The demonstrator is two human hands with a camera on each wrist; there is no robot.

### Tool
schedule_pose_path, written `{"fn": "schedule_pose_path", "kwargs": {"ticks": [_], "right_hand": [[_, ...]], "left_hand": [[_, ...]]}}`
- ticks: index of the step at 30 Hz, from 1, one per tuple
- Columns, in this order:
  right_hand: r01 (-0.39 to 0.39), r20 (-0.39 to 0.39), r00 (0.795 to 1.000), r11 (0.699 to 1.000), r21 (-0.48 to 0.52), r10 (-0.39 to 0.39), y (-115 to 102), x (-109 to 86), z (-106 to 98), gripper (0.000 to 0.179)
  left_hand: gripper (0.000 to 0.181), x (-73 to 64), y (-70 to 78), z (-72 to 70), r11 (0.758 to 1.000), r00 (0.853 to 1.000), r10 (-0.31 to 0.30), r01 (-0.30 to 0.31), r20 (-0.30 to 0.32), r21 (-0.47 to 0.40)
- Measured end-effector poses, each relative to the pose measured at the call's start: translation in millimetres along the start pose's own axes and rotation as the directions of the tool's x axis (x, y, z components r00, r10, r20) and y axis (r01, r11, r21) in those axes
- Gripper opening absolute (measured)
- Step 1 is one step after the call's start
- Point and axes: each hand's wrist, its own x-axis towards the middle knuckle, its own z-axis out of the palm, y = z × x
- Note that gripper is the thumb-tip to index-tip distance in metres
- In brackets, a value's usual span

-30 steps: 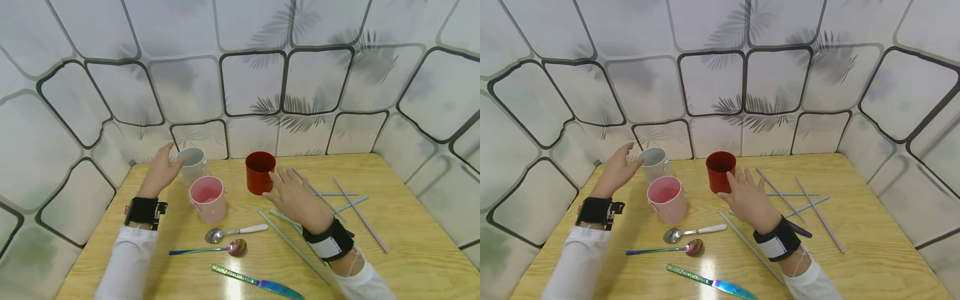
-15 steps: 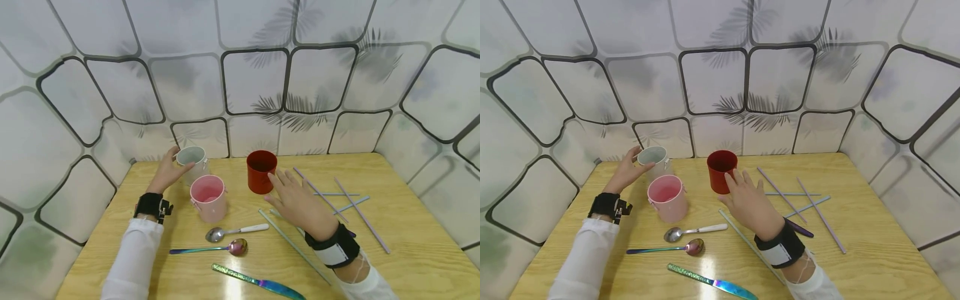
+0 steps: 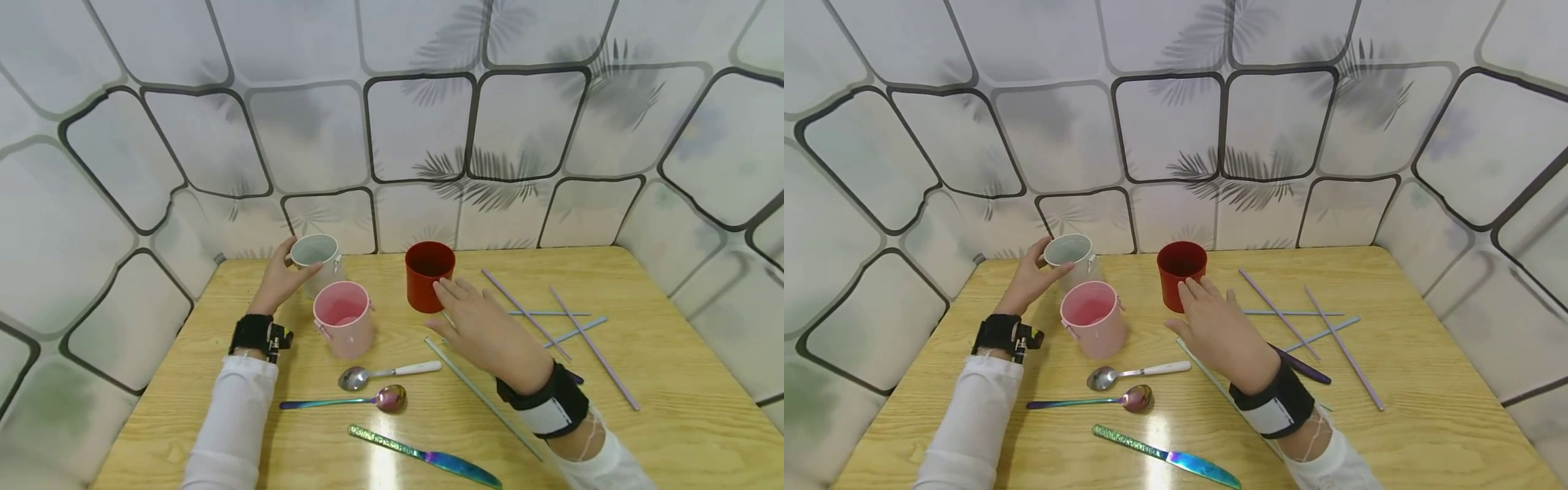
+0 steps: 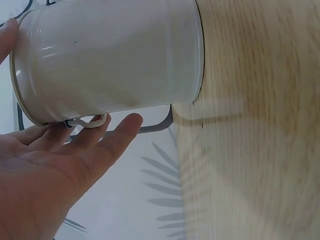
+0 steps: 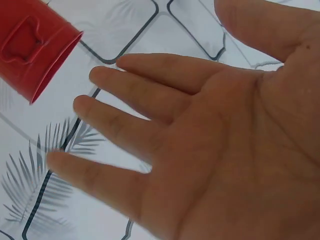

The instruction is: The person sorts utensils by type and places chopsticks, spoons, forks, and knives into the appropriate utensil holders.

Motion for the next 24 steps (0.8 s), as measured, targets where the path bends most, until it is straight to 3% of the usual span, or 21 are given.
{"fn": "schedule_pose_path", "kwargs": {"ticks": [9,15,19,24], "right_hand": [[0.105,-0.107,0.990,0.990,0.089,-0.096,-12,5.5,-3,0.064],[0.217,-0.165,0.966,0.972,0.094,-0.200,-23,15.0,-3,0.049],[0.261,-0.152,0.957,0.962,0.085,-0.246,-29,24.3,2,0.042],[0.253,-0.067,0.966,0.963,0.097,-0.248,-37,36.7,16,0.035]], "left_hand": [[0.092,-1.3,-1.0,1.5,0.997,0.999,-0.045,0.046,0.015,-0.064],[0.092,-3.7,-2.4,-1.0,0.994,0.997,-0.072,0.074,0.029,-0.086],[0.091,-3.5,-3.7,-0.8,0.991,0.997,-0.070,0.074,0.032,-0.114],[0.090,-3.3,-4.4,0.1,0.989,0.997,-0.067,0.071,0.035,-0.129]]}}
